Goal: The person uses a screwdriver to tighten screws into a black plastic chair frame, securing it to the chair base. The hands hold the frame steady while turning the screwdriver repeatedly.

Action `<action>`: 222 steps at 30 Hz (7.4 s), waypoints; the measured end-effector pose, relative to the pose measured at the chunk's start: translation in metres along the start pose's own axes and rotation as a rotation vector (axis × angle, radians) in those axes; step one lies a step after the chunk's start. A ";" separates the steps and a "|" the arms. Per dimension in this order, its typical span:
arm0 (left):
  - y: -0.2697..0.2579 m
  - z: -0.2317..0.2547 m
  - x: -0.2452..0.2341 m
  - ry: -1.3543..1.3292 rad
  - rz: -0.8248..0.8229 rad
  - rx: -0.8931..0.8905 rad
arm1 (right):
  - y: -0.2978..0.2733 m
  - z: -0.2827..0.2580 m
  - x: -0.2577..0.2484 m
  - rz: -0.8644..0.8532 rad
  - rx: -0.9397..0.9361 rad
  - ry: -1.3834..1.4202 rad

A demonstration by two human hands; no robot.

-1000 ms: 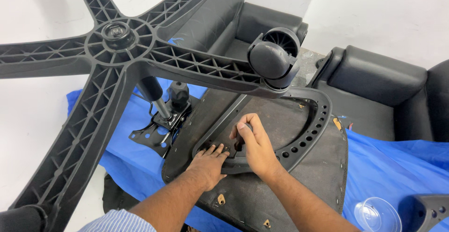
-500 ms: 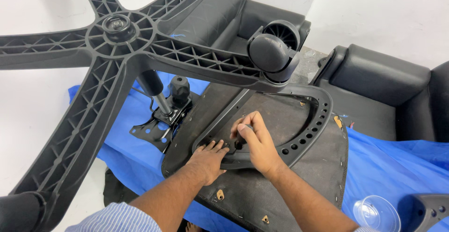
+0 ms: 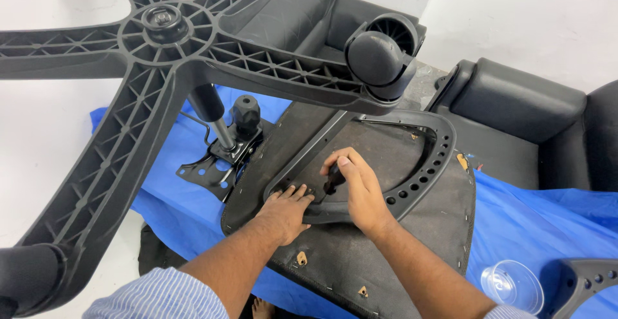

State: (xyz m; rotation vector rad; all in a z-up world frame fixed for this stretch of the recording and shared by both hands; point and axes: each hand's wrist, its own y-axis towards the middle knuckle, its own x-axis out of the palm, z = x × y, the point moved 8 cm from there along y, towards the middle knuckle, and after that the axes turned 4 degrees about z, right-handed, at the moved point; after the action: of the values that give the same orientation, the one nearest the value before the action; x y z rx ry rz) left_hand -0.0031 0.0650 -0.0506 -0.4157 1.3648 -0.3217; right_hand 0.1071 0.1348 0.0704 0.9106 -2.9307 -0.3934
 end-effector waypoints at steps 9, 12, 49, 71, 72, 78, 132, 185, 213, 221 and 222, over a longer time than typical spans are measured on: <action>0.003 -0.002 0.005 0.009 0.008 -0.009 | -0.006 -0.004 -0.002 0.031 -0.017 -0.049; 0.005 -0.002 0.006 0.013 0.019 0.002 | -0.007 -0.007 -0.005 0.008 -0.033 -0.101; 0.004 0.000 0.010 0.069 0.108 0.059 | 0.000 0.000 -0.011 0.131 0.112 -0.187; -0.003 0.006 0.015 0.057 -0.007 0.036 | 0.007 -0.004 -0.028 0.047 0.004 -0.296; -0.003 0.006 0.015 0.052 -0.012 0.034 | 0.007 -0.003 -0.026 0.040 0.025 -0.265; -0.003 0.006 0.015 0.052 -0.014 0.024 | 0.006 -0.013 -0.014 0.056 0.019 -0.010; 0.004 0.001 0.021 0.007 0.388 0.221 | -0.032 -0.020 -0.005 0.372 -0.082 -0.527; 0.001 0.056 -0.008 -0.051 0.025 0.131 | -0.042 -0.036 -0.041 0.171 -0.138 -0.500; -0.016 0.052 -0.023 -0.188 0.045 0.138 | -0.039 -0.032 -0.028 0.132 0.014 -0.418; -0.014 0.050 -0.021 -0.212 0.032 0.136 | -0.033 -0.025 -0.032 0.138 0.057 -0.393; -0.014 0.050 -0.021 -0.207 0.047 0.151 | -0.032 -0.025 -0.032 0.136 0.030 -0.384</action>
State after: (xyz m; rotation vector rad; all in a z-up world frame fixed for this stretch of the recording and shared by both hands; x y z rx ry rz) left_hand 0.0424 0.0670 -0.0180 -0.2830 1.1377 -0.3314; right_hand 0.1541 0.1215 0.0874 0.6990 -3.3276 -0.5752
